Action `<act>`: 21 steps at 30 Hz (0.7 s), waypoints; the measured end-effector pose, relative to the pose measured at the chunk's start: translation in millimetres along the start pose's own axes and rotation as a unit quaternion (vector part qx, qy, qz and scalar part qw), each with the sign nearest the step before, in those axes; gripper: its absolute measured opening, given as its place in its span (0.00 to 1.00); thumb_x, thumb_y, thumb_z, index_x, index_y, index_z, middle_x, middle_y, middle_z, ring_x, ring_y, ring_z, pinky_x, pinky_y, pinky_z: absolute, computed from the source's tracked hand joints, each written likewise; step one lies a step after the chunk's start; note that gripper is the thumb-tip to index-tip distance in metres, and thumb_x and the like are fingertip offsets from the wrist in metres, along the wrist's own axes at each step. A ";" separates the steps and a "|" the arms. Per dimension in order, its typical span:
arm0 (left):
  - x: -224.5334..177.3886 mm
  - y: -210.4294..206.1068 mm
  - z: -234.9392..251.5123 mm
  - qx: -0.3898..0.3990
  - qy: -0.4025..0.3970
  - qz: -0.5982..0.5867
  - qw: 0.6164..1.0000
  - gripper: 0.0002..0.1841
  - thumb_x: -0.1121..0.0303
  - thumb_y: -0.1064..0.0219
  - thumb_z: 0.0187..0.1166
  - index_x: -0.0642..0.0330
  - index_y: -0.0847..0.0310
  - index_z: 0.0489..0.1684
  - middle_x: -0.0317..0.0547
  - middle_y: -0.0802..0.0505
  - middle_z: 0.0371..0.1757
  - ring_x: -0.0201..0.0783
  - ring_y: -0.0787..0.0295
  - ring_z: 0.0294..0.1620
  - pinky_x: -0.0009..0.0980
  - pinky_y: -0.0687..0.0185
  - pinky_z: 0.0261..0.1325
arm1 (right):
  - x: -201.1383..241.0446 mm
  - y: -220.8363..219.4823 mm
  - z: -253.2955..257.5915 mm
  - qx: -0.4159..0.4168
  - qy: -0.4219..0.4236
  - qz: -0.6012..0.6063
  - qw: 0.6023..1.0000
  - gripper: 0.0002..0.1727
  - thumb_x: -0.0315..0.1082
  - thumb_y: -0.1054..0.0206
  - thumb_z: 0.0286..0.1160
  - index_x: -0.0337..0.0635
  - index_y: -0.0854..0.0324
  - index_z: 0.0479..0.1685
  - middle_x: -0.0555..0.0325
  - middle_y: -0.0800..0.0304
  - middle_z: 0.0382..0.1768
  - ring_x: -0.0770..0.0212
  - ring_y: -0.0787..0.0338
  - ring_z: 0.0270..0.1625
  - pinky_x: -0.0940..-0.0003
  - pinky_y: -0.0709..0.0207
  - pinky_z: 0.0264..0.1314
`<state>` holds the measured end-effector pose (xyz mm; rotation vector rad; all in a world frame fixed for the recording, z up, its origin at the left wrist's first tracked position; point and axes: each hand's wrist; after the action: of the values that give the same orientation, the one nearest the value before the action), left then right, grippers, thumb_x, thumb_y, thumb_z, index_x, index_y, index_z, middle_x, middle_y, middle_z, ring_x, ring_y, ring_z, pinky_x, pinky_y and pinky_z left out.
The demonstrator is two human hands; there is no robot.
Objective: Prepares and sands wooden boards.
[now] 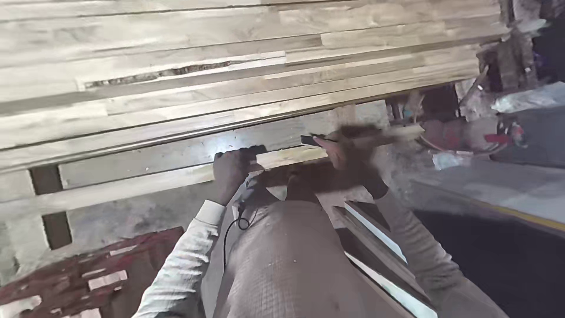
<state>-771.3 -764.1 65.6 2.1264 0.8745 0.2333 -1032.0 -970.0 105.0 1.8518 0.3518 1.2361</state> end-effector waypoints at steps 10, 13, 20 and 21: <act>-18.6 -9.9 -8.1 -0.067 0.075 -0.016 0.995 0.04 0.71 0.30 0.76 0.60 0.10 0.38 0.53 0.05 0.40 0.57 0.07 0.51 0.62 0.38 0.83 | -45.4 -3.9 59.8 0.123 0.346 -0.194 0.910 0.34 0.19 0.28 0.59 0.69 0.11 0.63 0.41 0.16 0.68 0.36 0.20 0.75 0.25 0.41 0.81; -18.9 -10.5 -5.9 -0.069 0.077 -0.008 0.995 0.04 0.71 0.30 0.76 0.58 0.09 0.39 0.53 0.04 0.41 0.56 0.07 0.52 0.62 0.38 0.84 | -67.9 12.4 58.2 0.107 0.349 -0.219 0.905 0.30 0.20 0.32 0.64 0.67 0.10 0.61 0.43 0.15 0.64 0.38 0.19 0.72 0.29 0.40 0.81; -3.0 -4.6 6.5 -0.012 0.012 -0.005 1.000 0.13 0.65 0.14 0.61 0.56 0.08 0.40 0.54 0.04 0.43 0.60 0.08 0.51 0.67 0.26 0.68 | -5.5 83.2 32.7 0.280 -0.043 -0.304 0.910 0.18 0.29 0.36 0.82 0.53 0.11 0.66 0.44 0.17 0.71 0.39 0.29 0.82 0.38 0.57 0.91; 5.7 -2.0 17.4 0.029 0.002 -0.018 0.999 0.19 0.64 0.11 0.56 0.55 0.07 0.46 0.55 0.04 0.47 0.60 0.09 0.54 0.68 0.24 0.67 | -3.5 86.6 22.1 0.243 -0.061 -0.282 0.926 0.18 0.26 0.34 0.78 0.53 0.08 0.61 0.44 0.13 0.63 0.38 0.24 0.75 0.36 0.51 0.87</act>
<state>-760.5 -770.3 52.0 2.1611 0.9319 0.1955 -1033.5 -1034.4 167.0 2.0099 1.1162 0.6634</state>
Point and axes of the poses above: each hand's wrist, its own z-axis towards the middle knuckle, its own y-axis out of the back of the hand, x = y × z
